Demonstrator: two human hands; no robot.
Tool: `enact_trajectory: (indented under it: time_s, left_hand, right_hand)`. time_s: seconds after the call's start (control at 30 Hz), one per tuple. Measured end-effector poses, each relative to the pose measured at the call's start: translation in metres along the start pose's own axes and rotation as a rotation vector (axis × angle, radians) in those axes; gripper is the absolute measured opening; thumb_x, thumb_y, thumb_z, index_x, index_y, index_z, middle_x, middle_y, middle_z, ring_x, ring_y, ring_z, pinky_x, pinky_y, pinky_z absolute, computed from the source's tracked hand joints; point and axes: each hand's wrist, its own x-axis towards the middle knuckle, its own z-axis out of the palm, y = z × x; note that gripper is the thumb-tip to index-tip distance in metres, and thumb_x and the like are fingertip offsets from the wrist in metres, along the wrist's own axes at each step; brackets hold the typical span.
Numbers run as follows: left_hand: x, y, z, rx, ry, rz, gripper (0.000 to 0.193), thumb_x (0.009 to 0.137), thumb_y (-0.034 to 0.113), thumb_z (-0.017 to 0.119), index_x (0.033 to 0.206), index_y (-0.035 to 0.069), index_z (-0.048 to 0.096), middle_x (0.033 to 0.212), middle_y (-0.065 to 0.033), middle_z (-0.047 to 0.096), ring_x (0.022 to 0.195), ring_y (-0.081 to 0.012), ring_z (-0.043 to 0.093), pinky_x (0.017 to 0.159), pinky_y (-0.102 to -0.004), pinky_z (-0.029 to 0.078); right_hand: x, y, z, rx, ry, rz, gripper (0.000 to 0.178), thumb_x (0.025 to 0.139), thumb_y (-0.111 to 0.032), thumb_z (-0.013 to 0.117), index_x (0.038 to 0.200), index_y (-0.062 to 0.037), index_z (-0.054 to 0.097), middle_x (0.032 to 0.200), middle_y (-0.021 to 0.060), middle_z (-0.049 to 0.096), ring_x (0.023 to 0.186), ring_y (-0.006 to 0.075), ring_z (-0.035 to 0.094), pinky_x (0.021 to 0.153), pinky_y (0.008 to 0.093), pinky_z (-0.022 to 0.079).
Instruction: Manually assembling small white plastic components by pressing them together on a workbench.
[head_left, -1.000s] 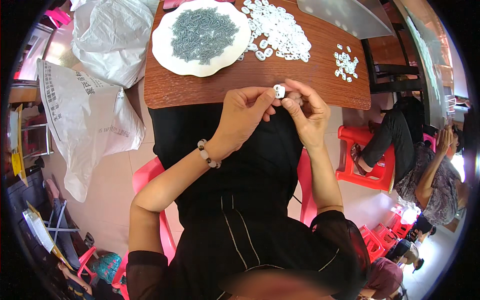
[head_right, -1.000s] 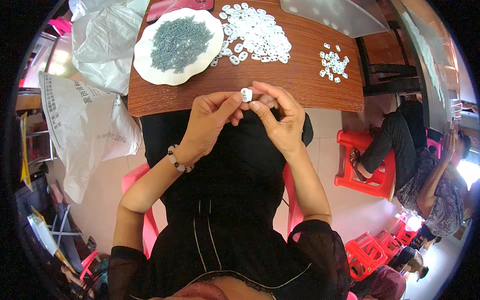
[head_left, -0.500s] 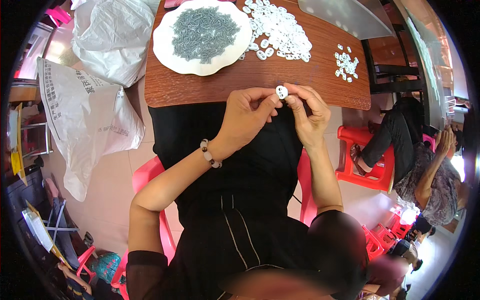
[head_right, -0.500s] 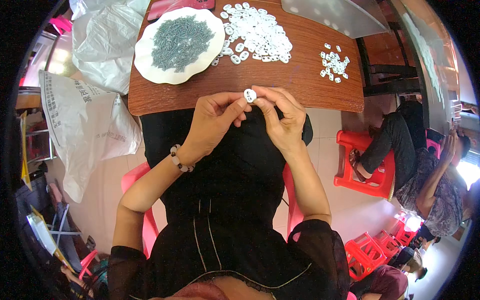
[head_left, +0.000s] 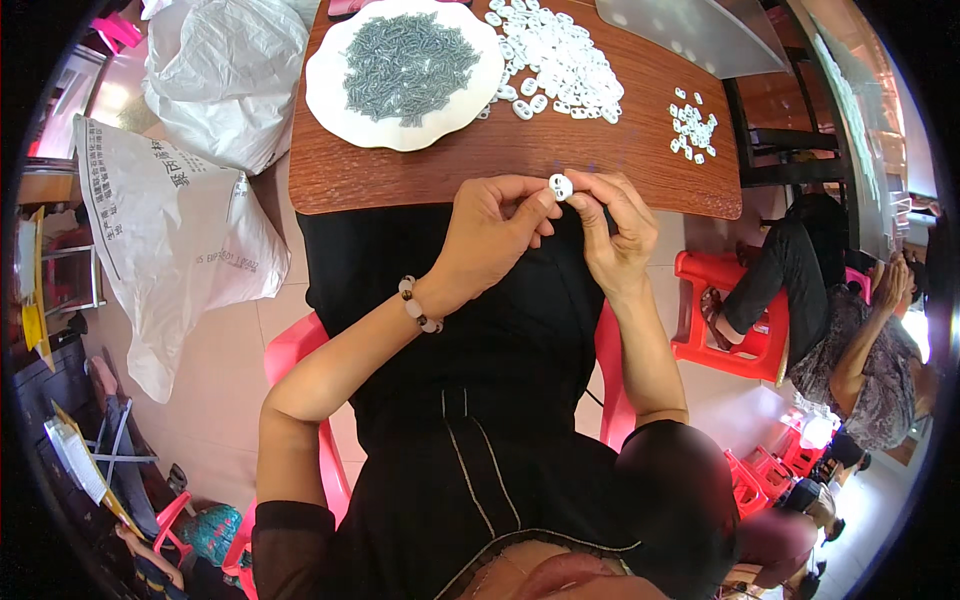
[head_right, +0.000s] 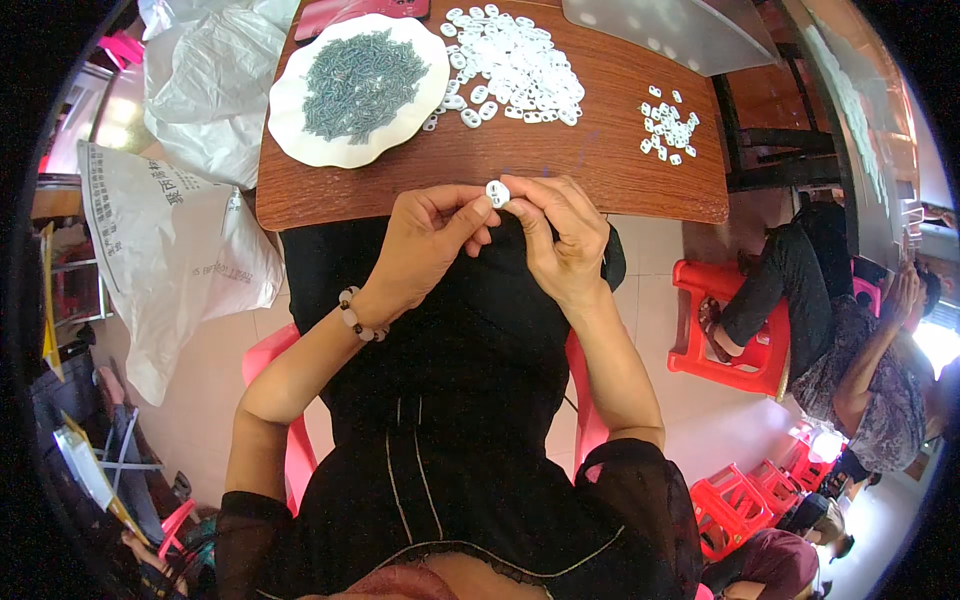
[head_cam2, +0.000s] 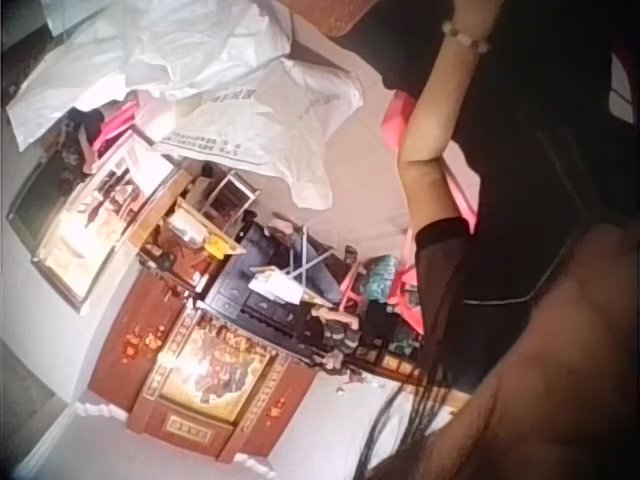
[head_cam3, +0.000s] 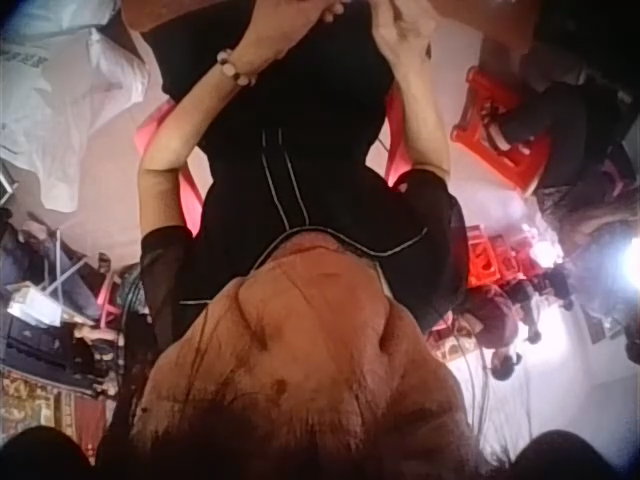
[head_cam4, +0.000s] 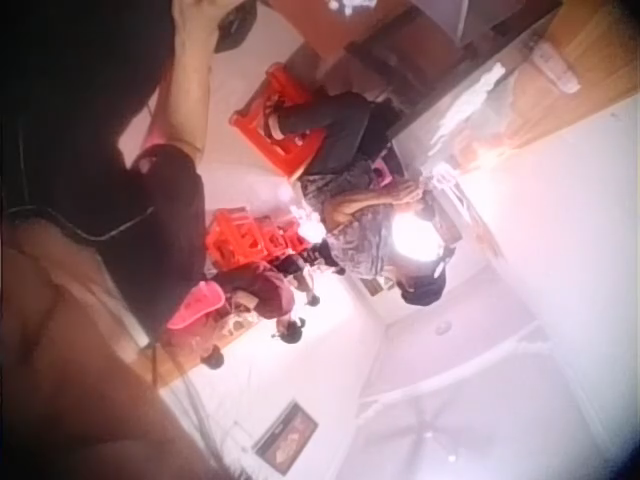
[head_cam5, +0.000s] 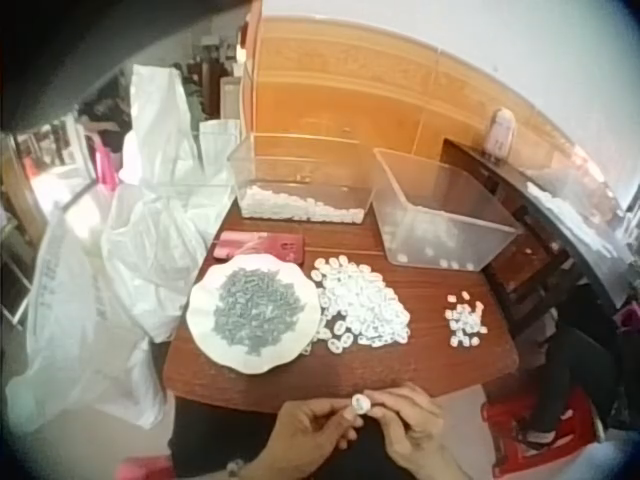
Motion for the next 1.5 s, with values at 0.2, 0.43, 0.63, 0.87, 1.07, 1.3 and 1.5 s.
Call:
enact_trajectory:
  time_s: [0.2, 0.43, 0.63, 0.87, 1.07, 1.3, 1.5]
  left_hand:
    - [0.0003, -0.0007, -0.0002, -0.003, -0.004, -0.007, 0.018, 0.09, 0.01, 0.06, 0.097, -0.005, 0.067, 0.077, -0.0055, 0.065, 0.063, -0.0063, 0.058, 0.054, -0.0197, 0.047]
    - [-0.0006, -0.002, -0.0006, 0.019, 0.014, -0.011, 0.018, 0.09, 0.01, 0.061, 0.096, -0.006, 0.067, 0.075, -0.0047, 0.065, 0.061, -0.0058, 0.057, 0.053, -0.0196, 0.046]
    - [-0.0015, -0.0012, -0.0009, 0.102, 0.005, -0.033, 0.019, 0.091, 0.012, 0.06, 0.099, -0.004, 0.067, 0.076, -0.0033, 0.064, 0.062, -0.0046, 0.055, 0.055, -0.018, 0.044]
    - [-0.0019, -0.005, -0.0002, 0.175, 0.023, -0.007, 0.018, 0.091, 0.011, 0.061, 0.097, -0.004, 0.068, 0.073, -0.0022, 0.063, 0.06, -0.0041, 0.054, 0.053, -0.0179, 0.044]
    - [-0.0019, -0.0057, 0.0, 0.202, 0.031, 0.016, 0.018, 0.09, 0.011, 0.061, 0.098, -0.003, 0.068, 0.073, -0.0019, 0.064, 0.06, -0.0041, 0.054, 0.053, -0.0179, 0.044]
    - [-0.003, -0.0059, 0.0013, 0.224, 0.038, 0.032, 0.018, 0.09, 0.011, 0.061, 0.098, -0.004, 0.068, 0.073, -0.0022, 0.064, 0.06, -0.004, 0.055, 0.053, -0.018, 0.045]
    - [-0.0014, -0.0057, 0.0003, 0.171, 0.045, 0.021, 0.017, 0.089, 0.009, 0.061, 0.094, -0.005, 0.068, 0.072, -0.004, 0.065, 0.059, -0.0053, 0.056, 0.051, -0.0191, 0.045]
  right_hand:
    - [0.0008, -0.0001, 0.0007, -0.021, -0.011, -0.014, 0.016, 0.08, 0.001, 0.066, 0.096, 0.0003, 0.068, 0.088, 0.0113, 0.068, 0.075, 0.0233, 0.063, 0.067, 0.0301, 0.049]
    - [0.0014, 0.001, 0.0032, -0.059, -0.012, -0.069, 0.015, 0.08, 0.002, 0.065, 0.095, 0.0011, 0.067, 0.087, 0.0118, 0.067, 0.073, 0.0243, 0.062, 0.065, 0.0308, 0.049]
    - [0.0023, -0.0003, 0.0031, -0.107, -0.018, -0.142, 0.017, 0.078, 0.004, 0.065, 0.095, 0.0015, 0.067, 0.085, 0.0111, 0.066, 0.071, 0.0238, 0.061, 0.063, 0.0309, 0.048]
    - [0.0001, 0.0003, 0.0048, -0.065, -0.006, -0.13, 0.02, 0.077, 0.006, 0.065, 0.096, 0.0006, 0.067, 0.085, 0.0107, 0.066, 0.07, 0.0228, 0.06, 0.062, 0.0302, 0.047]
    - [0.0002, 0.001, 0.0052, -0.058, -0.013, -0.127, 0.022, 0.076, 0.008, 0.064, 0.096, -0.0004, 0.068, 0.082, 0.0099, 0.065, 0.068, 0.0221, 0.058, 0.061, 0.0298, 0.046]
    - [-0.0015, 0.0017, 0.0031, -0.044, -0.054, -0.089, 0.019, 0.081, 0.008, 0.061, 0.098, 0.0012, 0.066, 0.084, 0.011, 0.065, 0.07, 0.022, 0.058, 0.062, 0.0299, 0.047]
    - [-0.0022, -0.0003, 0.0056, -0.015, -0.053, -0.013, 0.02, 0.081, 0.007, 0.06, 0.098, -0.0001, 0.067, 0.084, 0.0107, 0.065, 0.07, 0.0225, 0.059, 0.063, 0.0298, 0.047]
